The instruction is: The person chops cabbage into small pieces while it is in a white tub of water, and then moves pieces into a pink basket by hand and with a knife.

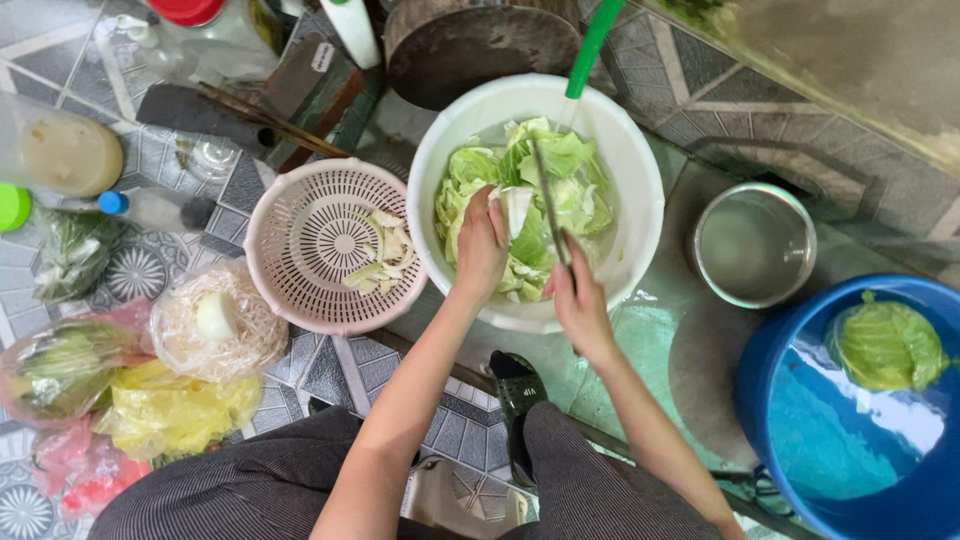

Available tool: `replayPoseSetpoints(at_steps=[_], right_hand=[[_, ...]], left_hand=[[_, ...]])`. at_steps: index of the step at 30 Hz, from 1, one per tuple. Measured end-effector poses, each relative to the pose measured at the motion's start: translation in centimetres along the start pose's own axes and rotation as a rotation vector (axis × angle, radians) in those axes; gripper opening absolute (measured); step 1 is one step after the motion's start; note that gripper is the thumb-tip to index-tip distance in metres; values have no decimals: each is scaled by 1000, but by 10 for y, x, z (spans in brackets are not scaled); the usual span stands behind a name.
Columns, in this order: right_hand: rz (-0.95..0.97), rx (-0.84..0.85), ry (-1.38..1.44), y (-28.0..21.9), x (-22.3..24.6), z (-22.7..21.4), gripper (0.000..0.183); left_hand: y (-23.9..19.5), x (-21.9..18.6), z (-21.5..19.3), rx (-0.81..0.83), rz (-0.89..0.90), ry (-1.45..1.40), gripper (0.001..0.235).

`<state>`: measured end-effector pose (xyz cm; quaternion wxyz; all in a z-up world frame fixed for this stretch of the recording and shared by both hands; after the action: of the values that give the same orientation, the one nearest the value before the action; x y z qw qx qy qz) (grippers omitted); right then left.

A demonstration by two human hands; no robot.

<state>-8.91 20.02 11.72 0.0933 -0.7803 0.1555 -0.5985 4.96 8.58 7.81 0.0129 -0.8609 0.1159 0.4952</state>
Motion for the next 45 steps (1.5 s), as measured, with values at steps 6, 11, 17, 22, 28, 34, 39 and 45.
replayPoseSetpoints(at_steps=[6, 11, 17, 22, 28, 34, 39, 45], right_hand=[[-15, 22, -188, -41, 2, 25, 53], [-199, -17, -296, -40, 1, 30, 51], [40, 10, -287, 5, -9, 24, 50], [323, 196, 191, 3, -19, 32, 49], [-540, 243, -364, -33, 21, 81, 49], [-472, 394, -440, -28, 38, 110, 49], [-486, 418, -477, -15, 30, 141, 49], [-67, 643, -320, 54, 12, 186, 49]], left_hand=[[15, 1, -7, -61, -210, 9, 31], [20, -2, -11, -96, -208, -61, 30], [-5, -17, -17, -1, -258, -164, 28], [-17, -10, -54, -181, -155, -126, 26], [-26, 40, -112, -355, -307, 101, 27], [-49, 69, -157, -470, -380, 137, 33], [-66, 84, -174, -503, -475, 126, 33], [-86, 77, -174, -538, -382, 96, 30]])
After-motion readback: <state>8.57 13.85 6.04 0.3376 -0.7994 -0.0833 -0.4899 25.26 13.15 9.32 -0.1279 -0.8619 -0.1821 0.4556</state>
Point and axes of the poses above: each hand's wrist, its own y-axis towards the middle knuckle, its own z-axis out of the palm, x = y × z, the point moved 2 cm from there along y, towards the middle knuckle, and after that the axes turned 8 degrees about x, right-handed, at the moved point
